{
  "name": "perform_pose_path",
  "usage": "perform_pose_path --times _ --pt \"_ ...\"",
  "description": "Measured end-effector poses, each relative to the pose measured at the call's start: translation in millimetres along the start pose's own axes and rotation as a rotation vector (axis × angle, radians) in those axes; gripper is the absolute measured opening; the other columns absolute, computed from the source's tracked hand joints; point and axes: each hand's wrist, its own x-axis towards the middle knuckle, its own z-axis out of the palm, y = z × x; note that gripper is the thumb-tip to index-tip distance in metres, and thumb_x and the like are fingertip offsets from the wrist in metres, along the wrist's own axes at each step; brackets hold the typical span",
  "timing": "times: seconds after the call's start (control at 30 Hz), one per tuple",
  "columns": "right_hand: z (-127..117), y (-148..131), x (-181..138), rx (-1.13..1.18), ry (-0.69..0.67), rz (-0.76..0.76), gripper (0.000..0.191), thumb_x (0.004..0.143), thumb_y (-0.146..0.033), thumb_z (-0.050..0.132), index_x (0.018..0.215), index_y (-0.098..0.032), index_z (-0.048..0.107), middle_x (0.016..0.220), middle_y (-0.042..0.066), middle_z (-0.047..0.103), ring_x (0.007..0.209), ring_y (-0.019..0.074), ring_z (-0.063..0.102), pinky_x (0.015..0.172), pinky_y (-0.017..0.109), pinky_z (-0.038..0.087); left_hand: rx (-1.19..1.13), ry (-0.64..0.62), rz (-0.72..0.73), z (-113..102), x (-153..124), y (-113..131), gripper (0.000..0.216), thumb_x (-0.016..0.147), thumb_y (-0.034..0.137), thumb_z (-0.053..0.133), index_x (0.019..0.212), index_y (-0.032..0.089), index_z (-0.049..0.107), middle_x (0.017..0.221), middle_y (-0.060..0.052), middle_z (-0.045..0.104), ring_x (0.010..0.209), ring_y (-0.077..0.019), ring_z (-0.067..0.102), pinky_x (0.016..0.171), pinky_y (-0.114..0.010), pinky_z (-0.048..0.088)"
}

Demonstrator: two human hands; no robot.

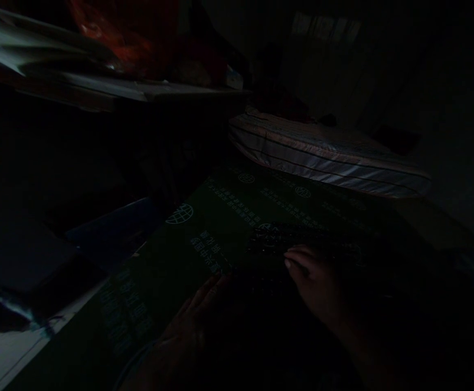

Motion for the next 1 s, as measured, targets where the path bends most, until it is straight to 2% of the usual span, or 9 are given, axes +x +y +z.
perform_pose_path --times 0.23,0.4,0.63,1.0 --pt "7 37 80 -0.317 -0.278 0.079 0.018 0.082 -0.020 0.056 0.091 -0.021 0.071 0.097 0.006 0.070 0.093 0.0183 0.063 0.085 0.030 0.047 0.000 0.009 -0.008 -1 0 -1 0.031 0.091 0.034 0.052 0.119 0.021 0.053 0.129 -0.009 0.050 0.110 -0.0231 0.053 0.093 -0.045 0.045" --pt "21 49 112 -0.505 -0.473 0.116 0.020 0.084 -0.022 0.056 0.097 -0.022 0.071 0.106 0.006 0.068 0.098 0.0172 0.062 0.083 0.026 0.045 -0.012 0.005 -0.040 2 0 0 0.031 0.091 0.034 0.052 0.119 0.020 0.054 0.127 -0.009 0.051 0.108 -0.0225 0.054 0.091 -0.045 0.046" --pt "40 62 128 -0.551 -0.577 0.114 0.017 0.080 -0.024 0.061 0.093 -0.022 0.072 0.105 0.006 0.069 0.100 0.0195 0.062 0.081 0.027 0.045 -0.044 -0.007 -0.080 2 -2 2 0.031 0.091 0.034 0.052 0.119 0.021 0.054 0.129 -0.010 0.049 0.110 -0.0231 0.053 0.093 -0.046 0.045" --pt "52 69 134 -0.584 -0.635 0.098 0.014 0.078 -0.022 0.063 0.089 -0.022 0.072 0.101 0.006 0.071 0.098 0.0194 0.062 0.079 0.027 0.045 -0.095 -0.040 -0.102 3 -2 5 0.035 0.090 0.035 0.052 0.123 0.021 0.051 0.133 -0.010 0.046 0.115 -0.0250 0.050 0.096 -0.049 0.041"
